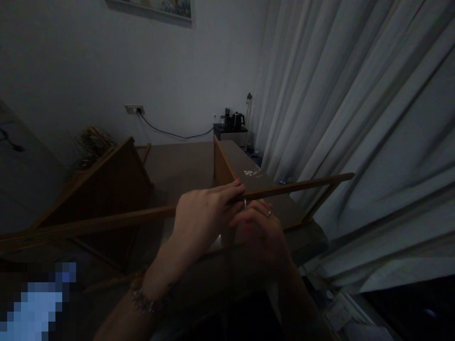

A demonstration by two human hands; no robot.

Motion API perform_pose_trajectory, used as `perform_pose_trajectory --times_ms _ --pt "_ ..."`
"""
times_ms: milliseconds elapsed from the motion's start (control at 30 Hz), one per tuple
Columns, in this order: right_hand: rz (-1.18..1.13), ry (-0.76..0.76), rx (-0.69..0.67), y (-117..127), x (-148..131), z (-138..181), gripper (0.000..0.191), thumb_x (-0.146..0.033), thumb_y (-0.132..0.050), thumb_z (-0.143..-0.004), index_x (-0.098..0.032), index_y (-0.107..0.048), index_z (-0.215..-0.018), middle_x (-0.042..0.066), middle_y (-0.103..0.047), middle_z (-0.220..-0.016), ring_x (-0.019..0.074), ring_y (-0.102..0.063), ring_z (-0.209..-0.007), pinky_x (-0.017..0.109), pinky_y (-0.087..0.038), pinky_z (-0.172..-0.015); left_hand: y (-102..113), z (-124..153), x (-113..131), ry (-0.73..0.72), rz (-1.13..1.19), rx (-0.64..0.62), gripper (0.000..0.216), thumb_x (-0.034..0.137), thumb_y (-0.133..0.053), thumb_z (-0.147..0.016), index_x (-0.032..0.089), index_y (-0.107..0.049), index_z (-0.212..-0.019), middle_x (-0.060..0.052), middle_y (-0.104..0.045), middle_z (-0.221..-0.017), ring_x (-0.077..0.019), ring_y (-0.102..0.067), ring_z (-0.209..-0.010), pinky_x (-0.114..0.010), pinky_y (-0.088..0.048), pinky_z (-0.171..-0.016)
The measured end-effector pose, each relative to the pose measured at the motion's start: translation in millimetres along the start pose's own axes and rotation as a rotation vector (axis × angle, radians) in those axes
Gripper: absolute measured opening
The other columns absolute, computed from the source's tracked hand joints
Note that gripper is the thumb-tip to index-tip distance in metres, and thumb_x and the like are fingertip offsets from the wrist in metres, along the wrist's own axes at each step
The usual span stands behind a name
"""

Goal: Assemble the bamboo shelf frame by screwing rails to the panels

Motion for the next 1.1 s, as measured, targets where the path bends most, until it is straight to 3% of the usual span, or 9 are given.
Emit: perform_pose_trajectory --times_ms 167,333,533,633,900,1100 --pt "-0.219 -0.187 0.103 14.4 9.3 5.7 0.036 -0.036 -0.038 -0.100 -0.025 -0.064 -0.077 -0.004 -0.053 -0.065 0.0113 -0.051 -0.066 0.029 -0.035 -0.071 -1.9 1.3 -0.1 -0.010 -0.002 0.002 0.027 0.043 -0.062 -0.085 0.038 -0.068 -0.111 0.011 -0.068 -0.116 -0.0221 -0.073 -0.080 -0.031 -0.049 -0.051" --pt "-0.538 -0.376 0.055 5.5 25.5 8.2 0.040 -0.047 -0.044 -0.097 -0.023 -0.064 -0.071 -0.004 -0.055 -0.057 0.0097 -0.051 -0.055 0.025 -0.038 -0.058 -2.9 2.3 -0.3 -0.009 0.018 0.006 0.027 0.042 -0.062 -0.085 0.037 -0.067 -0.112 0.011 -0.067 -0.117 -0.0214 -0.073 -0.083 -0.030 -0.049 -0.052" --pt "-0.756 -0.472 0.061 -4.4 35.8 12.7 0.039 -0.052 -0.046 -0.094 -0.025 -0.067 -0.076 -0.001 -0.072 -0.079 0.0141 -0.067 -0.080 0.027 -0.048 -0.080 -2.1 1.8 -1.0 -0.011 0.044 0.004 0.028 0.040 -0.063 -0.085 0.036 -0.067 -0.112 0.009 -0.068 -0.116 -0.0212 -0.072 -0.086 -0.029 -0.049 -0.054" --pt "-0.823 -0.516 0.117 -4.5 38.5 15.9 0.042 -0.054 -0.042 -0.095 -0.025 -0.065 -0.075 -0.001 -0.072 -0.075 0.0149 -0.069 -0.084 0.029 -0.050 -0.083 -1.7 1.9 -0.9 -0.009 0.042 0.000 0.028 0.040 -0.063 -0.085 0.036 -0.067 -0.112 0.008 -0.068 -0.116 -0.0213 -0.073 -0.086 -0.028 -0.048 -0.053" --pt "-0.722 -0.429 0.135 1.4 28.3 17.5 0.039 -0.045 -0.041 -0.098 -0.023 -0.068 -0.080 0.002 -0.073 -0.080 0.0176 -0.071 -0.084 0.033 -0.054 -0.082 -2.5 1.2 -1.3 0.010 0.046 -0.029 0.028 0.039 -0.062 -0.086 0.036 -0.067 -0.114 0.006 -0.067 -0.118 -0.0205 -0.072 -0.089 -0.028 -0.050 -0.057" --pt "-0.459 -0.350 0.113 -3.6 14.7 22.9 0.035 -0.037 -0.040 -0.099 -0.023 -0.069 -0.085 0.002 -0.073 -0.085 0.0153 -0.067 -0.081 0.028 -0.050 -0.075 -5.2 1.1 -2.4 0.012 0.029 -0.067 0.031 0.038 -0.060 -0.087 0.037 -0.064 -0.118 0.007 -0.065 -0.121 -0.0218 -0.072 -0.089 -0.028 -0.052 -0.057"
Point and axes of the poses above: each hand's wrist, its own z-axis away from the middle knuckle, its own y-axis out of the back of the hand, x = y × z, the point moved 8 cm from there along -z, towards the middle knuckle
